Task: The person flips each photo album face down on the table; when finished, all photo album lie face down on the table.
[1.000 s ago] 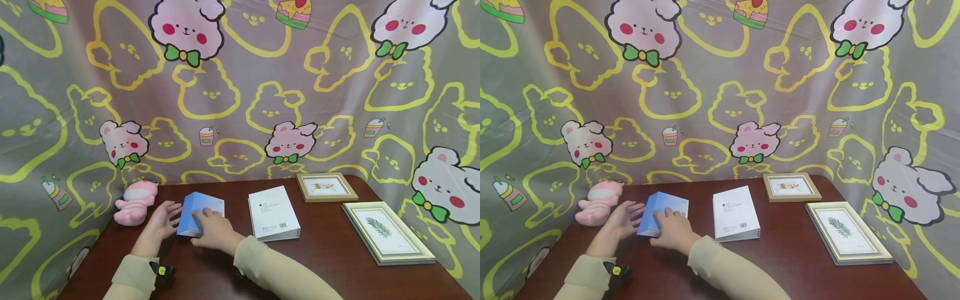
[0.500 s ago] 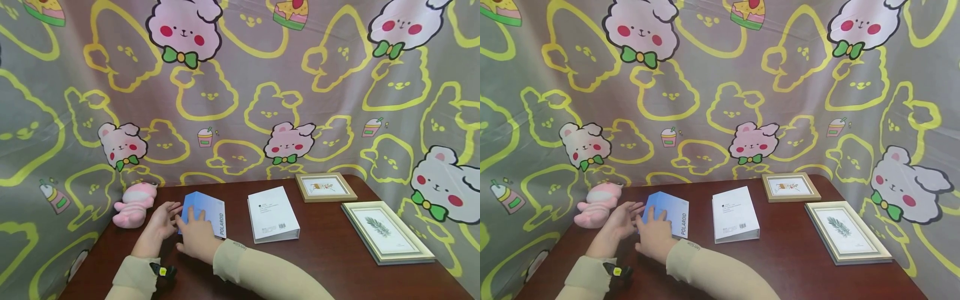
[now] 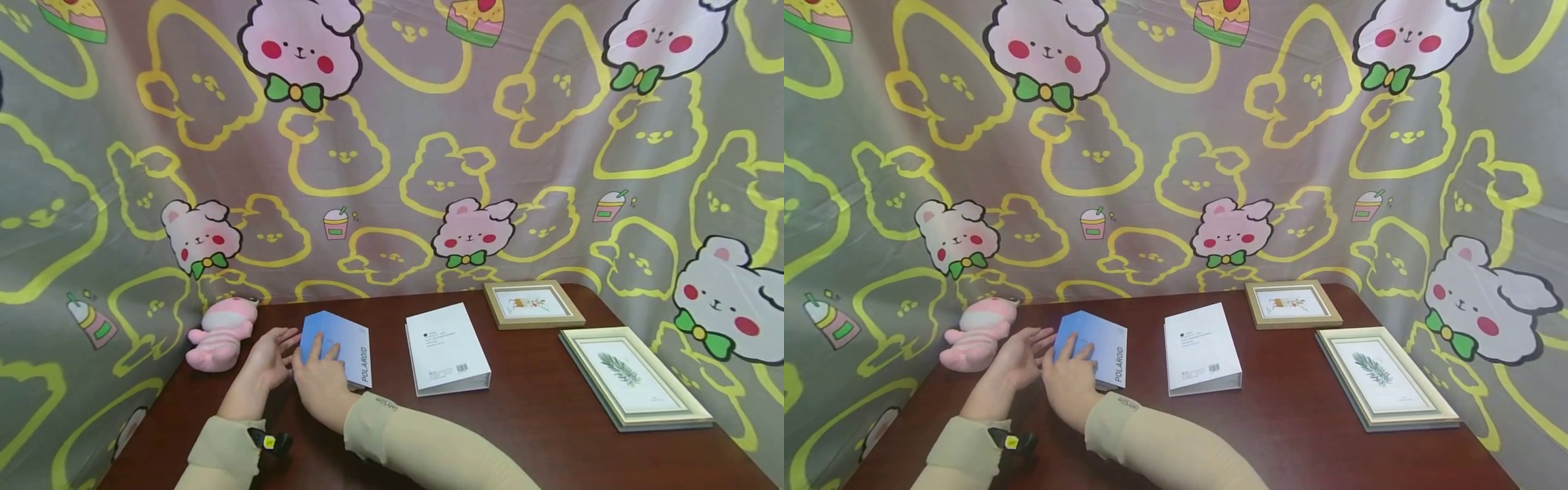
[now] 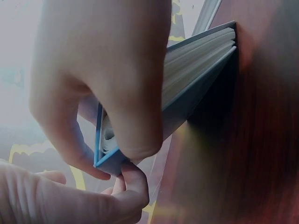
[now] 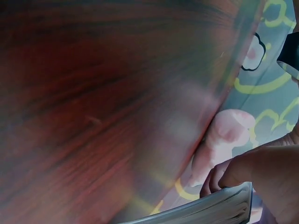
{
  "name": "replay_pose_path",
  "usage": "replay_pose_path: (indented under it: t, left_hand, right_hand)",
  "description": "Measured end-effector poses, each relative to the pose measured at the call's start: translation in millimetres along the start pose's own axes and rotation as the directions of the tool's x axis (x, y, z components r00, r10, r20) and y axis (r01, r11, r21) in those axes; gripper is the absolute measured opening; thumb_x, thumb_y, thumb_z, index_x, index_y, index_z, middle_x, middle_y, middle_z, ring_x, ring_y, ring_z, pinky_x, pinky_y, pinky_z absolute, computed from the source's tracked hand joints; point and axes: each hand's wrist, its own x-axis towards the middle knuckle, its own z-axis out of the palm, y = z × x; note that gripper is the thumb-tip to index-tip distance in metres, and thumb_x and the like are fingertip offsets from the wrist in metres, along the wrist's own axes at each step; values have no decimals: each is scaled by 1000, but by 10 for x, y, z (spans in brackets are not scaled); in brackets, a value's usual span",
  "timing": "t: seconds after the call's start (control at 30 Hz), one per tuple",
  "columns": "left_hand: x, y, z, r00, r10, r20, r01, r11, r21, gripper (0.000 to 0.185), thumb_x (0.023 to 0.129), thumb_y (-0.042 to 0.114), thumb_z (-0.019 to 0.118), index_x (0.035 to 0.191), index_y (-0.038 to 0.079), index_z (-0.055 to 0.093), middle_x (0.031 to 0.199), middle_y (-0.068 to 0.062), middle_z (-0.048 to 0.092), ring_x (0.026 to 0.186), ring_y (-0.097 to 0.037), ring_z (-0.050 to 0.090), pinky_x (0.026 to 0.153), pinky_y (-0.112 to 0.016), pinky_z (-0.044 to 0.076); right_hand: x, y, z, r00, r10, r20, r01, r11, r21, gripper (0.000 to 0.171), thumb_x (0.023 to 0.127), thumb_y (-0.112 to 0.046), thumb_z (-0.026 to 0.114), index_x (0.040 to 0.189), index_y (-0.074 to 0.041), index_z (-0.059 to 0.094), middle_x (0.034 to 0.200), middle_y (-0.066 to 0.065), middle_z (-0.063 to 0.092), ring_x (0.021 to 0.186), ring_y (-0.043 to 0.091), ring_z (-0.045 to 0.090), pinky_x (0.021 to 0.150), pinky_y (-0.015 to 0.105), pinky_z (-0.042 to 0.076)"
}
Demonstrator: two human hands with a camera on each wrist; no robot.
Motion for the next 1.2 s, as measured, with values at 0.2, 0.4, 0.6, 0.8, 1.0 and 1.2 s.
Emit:
replay_pose_path:
  t: [0.2,0.4,0.6,0.8,1.0,1.2]
  left_hand:
    - [23,-13,14,999,-4,37,4,1000,8,60,109,29,27,160,-1,15,166,-22,7,145,-40,15,114,-52,20]
    - [31,-54,4,992,-72,104,73,997,-7,33,109,29,26,126,6,43,113,-6,53,103,-20,47,91,-36,39]
    - [22,-66,-9,960,-157,232,177,982,-66,47,111,30,26,79,18,59,77,8,63,80,-9,58,82,-27,43]
    - [9,-51,-21,956,-136,261,163,983,-88,49,111,32,25,81,20,62,82,7,61,83,-11,54,83,-29,40]
    - [18,-48,-24,970,-105,218,124,989,-79,50,111,29,25,77,23,62,81,8,58,83,-11,52,83,-29,40]
    - [12,-38,-24,968,-90,236,120,986,-115,54,112,27,26,77,21,66,80,6,61,80,-11,54,75,-26,44]
  right_hand:
    - [28,20,-50,999,30,31,-31,999,13,41,106,-34,54,146,-27,56,144,22,54,111,40,65,61,37,59]
    - [30,51,-101,997,60,46,-63,995,71,50,103,-42,59,148,-25,50,145,24,52,110,39,66,60,34,59]
    - [15,76,-134,998,66,14,-68,992,104,53,100,-42,63,148,-22,50,141,26,54,105,40,68,56,33,58]
    - [27,122,-169,998,59,-27,-54,985,166,61,97,-46,67,149,-18,49,138,29,54,100,41,69,50,31,57]
    - [60,188,-259,995,79,58,-94,939,332,64,97,-40,68,152,-23,42,146,30,45,106,42,66,46,31,53]
    - [102,307,-355,977,53,206,-162,813,560,63,101,-29,63,158,-32,36,157,30,26,104,45,63,47,31,47]
